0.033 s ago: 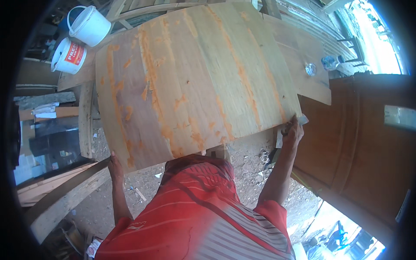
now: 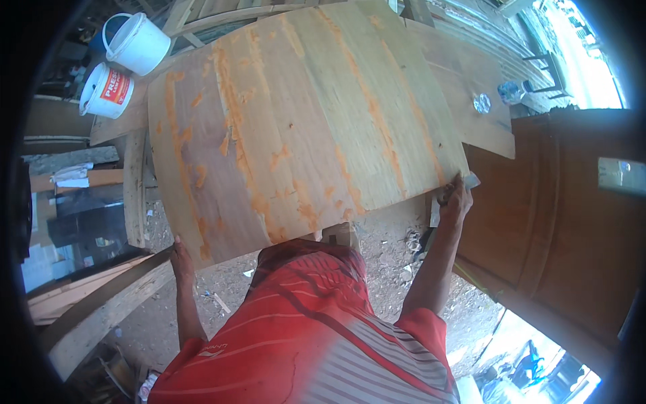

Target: The person applies wood filler to a wooden board with a scraper, stirs the filler in a bucket, and adds water from a bottle.

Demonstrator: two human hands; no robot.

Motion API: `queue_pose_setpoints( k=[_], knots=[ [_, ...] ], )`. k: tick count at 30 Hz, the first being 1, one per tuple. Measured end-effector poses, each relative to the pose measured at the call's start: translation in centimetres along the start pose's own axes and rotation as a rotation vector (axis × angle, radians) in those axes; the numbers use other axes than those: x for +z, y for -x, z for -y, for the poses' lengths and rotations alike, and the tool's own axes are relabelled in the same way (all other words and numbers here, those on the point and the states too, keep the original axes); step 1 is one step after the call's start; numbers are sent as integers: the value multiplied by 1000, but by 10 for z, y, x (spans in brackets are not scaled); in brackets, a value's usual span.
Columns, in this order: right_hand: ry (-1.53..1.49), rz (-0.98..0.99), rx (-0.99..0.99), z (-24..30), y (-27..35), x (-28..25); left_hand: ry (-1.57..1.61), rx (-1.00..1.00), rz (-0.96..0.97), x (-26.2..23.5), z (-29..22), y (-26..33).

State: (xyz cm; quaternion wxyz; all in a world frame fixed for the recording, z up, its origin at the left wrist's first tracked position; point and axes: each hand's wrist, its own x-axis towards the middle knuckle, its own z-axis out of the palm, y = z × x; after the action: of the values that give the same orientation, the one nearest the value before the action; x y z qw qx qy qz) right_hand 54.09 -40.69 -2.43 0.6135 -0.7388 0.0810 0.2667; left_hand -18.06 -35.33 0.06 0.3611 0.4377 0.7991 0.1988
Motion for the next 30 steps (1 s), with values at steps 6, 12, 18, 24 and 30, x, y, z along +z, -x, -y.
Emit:
queue_pose_setpoints(
  k=[6, 12, 18, 24, 30],
  knots=[
    [-218, 33, -62, -14, -6, -4, 219, -20, 78, 4, 4, -13],
    [-47, 84, -10, -4, 56, 15, 212, -24, 83, 5, 8, -8],
    [-56, 122, -58, -5, 41, 2, 86, -14, -42, 13, 19, 41],
    [-91, 154, -22, 10, 36, 9, 119, -180, -32, 23, 37, 89],
    [-98, 157, 62, 32, 26, 63, 220, -234, -103, 40, 28, 103]
  ],
)
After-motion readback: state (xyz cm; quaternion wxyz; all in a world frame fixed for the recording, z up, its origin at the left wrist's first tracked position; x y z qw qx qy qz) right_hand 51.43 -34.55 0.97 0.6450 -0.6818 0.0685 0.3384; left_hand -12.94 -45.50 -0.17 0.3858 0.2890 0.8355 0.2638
